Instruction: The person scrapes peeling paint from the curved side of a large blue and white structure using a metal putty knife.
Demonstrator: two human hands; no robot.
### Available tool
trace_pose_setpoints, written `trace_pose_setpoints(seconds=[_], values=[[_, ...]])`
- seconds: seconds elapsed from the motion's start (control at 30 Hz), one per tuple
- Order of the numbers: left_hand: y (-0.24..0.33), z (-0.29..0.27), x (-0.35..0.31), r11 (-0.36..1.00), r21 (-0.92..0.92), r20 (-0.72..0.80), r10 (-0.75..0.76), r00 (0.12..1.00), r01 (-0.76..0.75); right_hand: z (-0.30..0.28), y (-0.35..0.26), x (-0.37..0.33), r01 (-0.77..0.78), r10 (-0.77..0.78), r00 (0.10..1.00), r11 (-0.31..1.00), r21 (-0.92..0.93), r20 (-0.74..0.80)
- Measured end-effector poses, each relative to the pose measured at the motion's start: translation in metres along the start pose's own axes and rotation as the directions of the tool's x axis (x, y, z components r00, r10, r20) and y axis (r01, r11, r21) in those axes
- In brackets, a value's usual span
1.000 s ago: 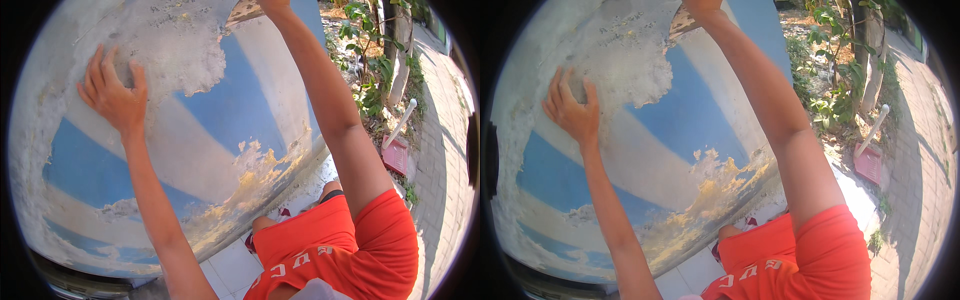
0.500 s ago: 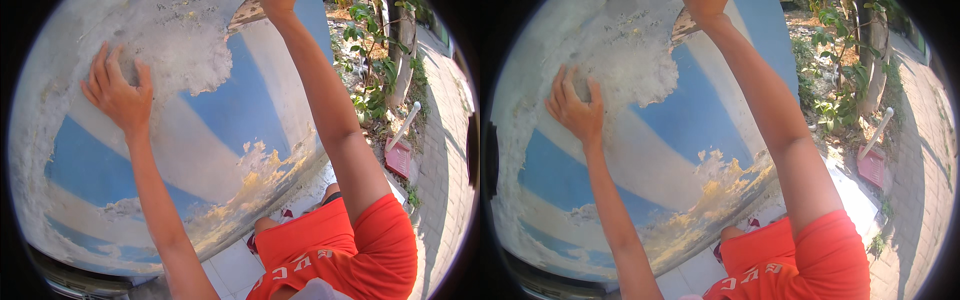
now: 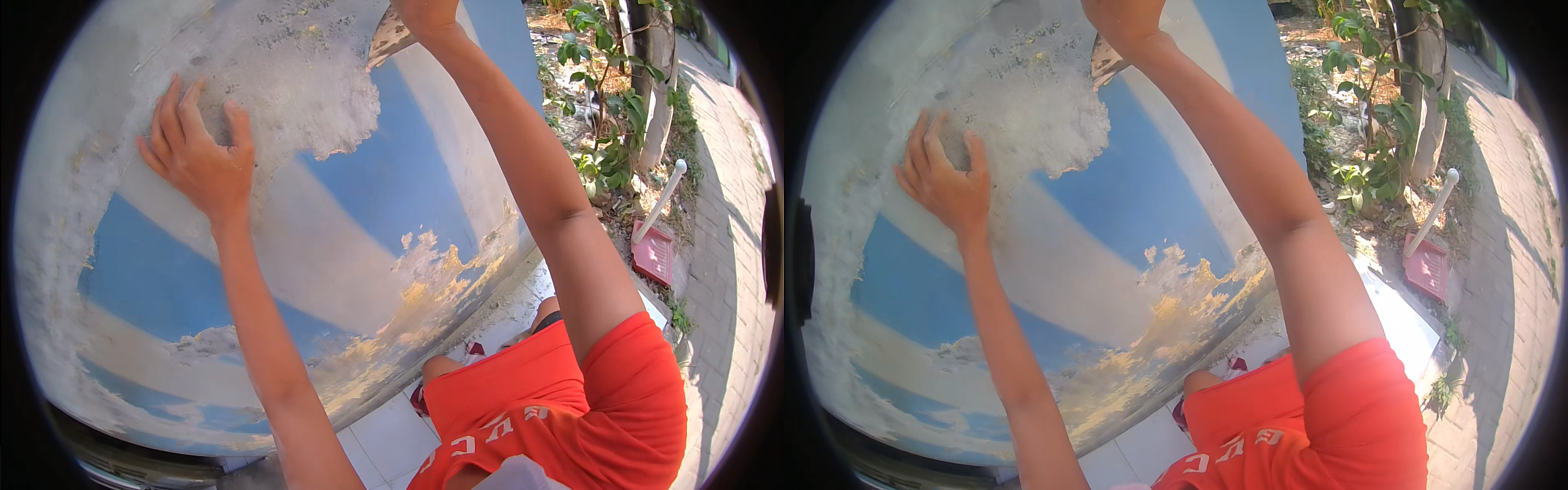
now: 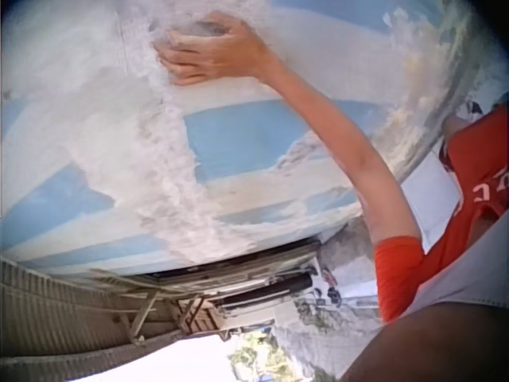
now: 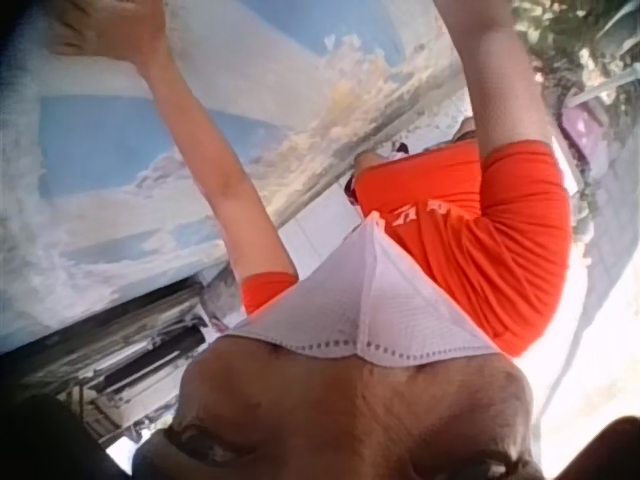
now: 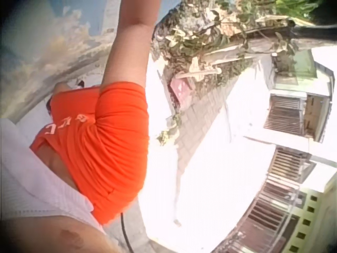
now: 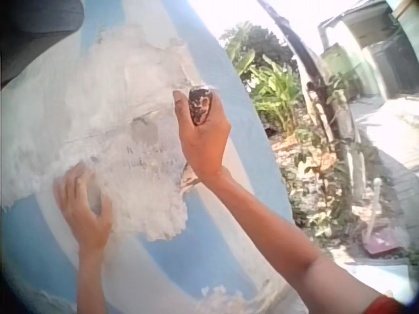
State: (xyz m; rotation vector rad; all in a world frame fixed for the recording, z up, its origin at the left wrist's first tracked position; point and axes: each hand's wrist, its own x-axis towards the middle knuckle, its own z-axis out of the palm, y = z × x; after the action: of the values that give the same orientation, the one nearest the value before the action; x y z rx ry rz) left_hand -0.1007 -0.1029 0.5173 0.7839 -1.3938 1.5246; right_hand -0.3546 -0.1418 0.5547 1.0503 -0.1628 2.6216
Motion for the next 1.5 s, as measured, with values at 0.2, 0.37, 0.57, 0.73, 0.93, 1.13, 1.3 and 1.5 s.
trace_pose_setpoints(seconds=[0.2,0.37,0.57,0.73,0.93,1.13,1.3,1.5], values=[[-0.002,0.001,0.0,1.0,-0.011,0.014,-0.009,1.0,0.01,0.004,0.003,0.009,-0.044,0.045,0.999,0.999,0.016,-0.013],[0.001,0.001,0.004,1.0,-0.012,-0.013,0.0,1.0,0.0,0.006,0.002,0.012,0.014,-0.014,1.0,1.0,0.003,-0.017],[0.002,-0.002,0.005,1.0,-0.011,0.01,-0.021,1.0,0.021,0.003,-0.002,0.008,-0.035,0.035,0.999,0.999,0.012,-0.023],[0.001,0.0,0.002,1.0,-0.018,-0.014,-0.006,1.0,0.006,0.003,-0.002,0.005,0.0,-0.001,1.0,1.0,0.029,0.015],[0.002,0.0,0.002,1.0,-0.026,-0.007,-0.015,1.0,0.015,0.004,0.0,0.005,0.019,-0.02,0.998,0.999,0.027,0.056],[0.0,-0.001,0.001,0.999,-0.028,0.006,-0.025,1.0,0.025,0.009,-0.01,0.004,-0.041,0.042,0.999,0.997,0.063,-0.013],[0.001,0.001,0.001,0.999,-0.025,0.009,-0.022,1.0,0.022,0.006,-0.012,0.003,0.07,-0.073,0.987,0.997,0.024,0.143],[-0.001,0.0,-0.002,0.999,-0.032,0.005,-0.029,1.0,0.029,0.005,-0.003,-0.003,0.041,-0.037,0.988,0.999,-0.022,0.152]])
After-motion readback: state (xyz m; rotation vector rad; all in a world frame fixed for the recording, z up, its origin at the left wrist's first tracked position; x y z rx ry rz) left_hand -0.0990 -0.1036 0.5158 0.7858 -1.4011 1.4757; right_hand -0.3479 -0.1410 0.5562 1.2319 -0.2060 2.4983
